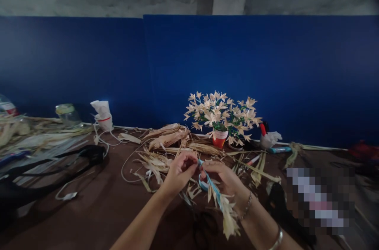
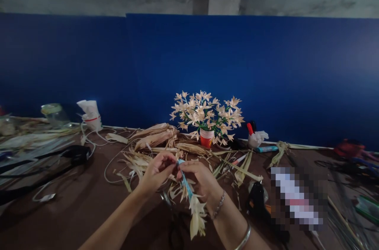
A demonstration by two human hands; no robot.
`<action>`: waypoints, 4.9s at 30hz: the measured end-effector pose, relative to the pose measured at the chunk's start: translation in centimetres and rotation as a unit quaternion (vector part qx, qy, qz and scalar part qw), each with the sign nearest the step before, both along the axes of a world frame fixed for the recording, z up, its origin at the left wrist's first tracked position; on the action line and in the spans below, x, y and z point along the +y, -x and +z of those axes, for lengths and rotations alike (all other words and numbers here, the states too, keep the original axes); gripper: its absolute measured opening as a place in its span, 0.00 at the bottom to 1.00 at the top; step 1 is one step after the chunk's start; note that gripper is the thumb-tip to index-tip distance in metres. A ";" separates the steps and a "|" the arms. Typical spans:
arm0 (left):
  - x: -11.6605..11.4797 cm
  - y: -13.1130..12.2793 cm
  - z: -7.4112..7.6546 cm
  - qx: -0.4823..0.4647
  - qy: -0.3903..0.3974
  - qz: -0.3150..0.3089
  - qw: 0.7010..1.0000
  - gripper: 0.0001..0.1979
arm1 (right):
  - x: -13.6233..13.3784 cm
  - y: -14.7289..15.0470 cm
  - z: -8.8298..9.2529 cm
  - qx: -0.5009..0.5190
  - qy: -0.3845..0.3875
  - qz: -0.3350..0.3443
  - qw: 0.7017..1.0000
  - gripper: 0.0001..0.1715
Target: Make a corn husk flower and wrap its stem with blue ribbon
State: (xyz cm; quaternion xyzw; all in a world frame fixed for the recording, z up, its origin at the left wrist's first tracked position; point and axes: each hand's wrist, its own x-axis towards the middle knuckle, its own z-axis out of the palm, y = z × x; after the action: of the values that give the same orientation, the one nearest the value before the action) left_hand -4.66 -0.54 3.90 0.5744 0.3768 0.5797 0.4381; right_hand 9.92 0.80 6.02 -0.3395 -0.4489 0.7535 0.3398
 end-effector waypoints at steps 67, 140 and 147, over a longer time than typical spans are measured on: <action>0.8 -2.2 4.8 0.133 0.144 -0.020 0.980 0.05 | 0.5 -1.2 1.2 -0.154 -0.325 -0.220 0.907 0.12; -0.1 0.9 0.5 0.350 -0.021 0.162 0.923 0.12 | -6.5 -15.9 -6.2 -0.781 -0.284 -0.254 0.496 0.17; 1.0 1.2 0.8 0.326 0.049 0.071 0.942 0.12 | -4.5 -15.0 -2.0 -0.519 -0.424 -0.396 0.627 0.07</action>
State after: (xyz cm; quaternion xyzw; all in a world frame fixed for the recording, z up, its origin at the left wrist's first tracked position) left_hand -5.91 0.43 4.73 0.6815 0.5666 0.3716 0.2766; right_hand 24.94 -3.71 4.04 -0.6380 -0.6432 -0.0288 0.4224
